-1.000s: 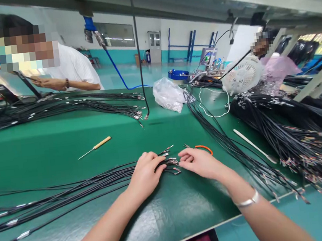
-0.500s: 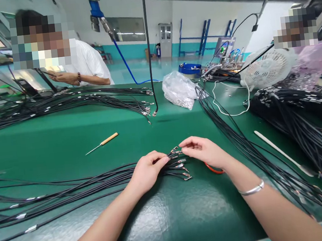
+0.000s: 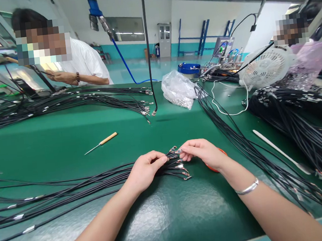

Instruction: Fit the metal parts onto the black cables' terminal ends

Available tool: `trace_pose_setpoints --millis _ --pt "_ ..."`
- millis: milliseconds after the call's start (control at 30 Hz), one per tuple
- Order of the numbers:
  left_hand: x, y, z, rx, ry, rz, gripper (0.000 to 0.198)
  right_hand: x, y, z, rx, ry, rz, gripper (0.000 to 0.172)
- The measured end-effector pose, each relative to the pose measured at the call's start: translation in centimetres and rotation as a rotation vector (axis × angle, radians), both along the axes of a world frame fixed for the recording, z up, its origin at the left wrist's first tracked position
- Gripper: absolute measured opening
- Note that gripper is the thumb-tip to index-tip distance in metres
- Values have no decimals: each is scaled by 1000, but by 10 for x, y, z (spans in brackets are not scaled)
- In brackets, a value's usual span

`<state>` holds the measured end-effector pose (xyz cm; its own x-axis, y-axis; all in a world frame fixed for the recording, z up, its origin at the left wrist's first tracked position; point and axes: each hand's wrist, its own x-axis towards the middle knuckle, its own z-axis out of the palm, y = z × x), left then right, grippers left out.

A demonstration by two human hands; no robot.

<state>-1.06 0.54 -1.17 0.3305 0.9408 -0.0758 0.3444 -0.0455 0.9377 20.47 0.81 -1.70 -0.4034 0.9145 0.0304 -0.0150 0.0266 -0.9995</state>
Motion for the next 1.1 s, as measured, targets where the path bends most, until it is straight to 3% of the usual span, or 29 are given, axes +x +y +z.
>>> trace_pose_setpoints --millis 267,333,533,633,767,1100 --pt "-2 0 -7 49 -64 2 17 -4 -3 4 -91 91 -99 25" --pt "-2 -3 -8 193 -40 26 14 -4 -4 7 -78 122 -101 24" --pt "-2 -13 -5 873 196 24 12 -2 -7 14 0 78 -73 18" --pt "-4 -16 -4 1058 249 29 17 -1 -8 14 -22 37 -37 20" --pt "-7 -19 -2 1169 301 34 22 -1 -9 14 -49 47 17 22" --pt "-9 -19 -3 1261 391 8 22 -2 -14 16 53 52 -33 20"
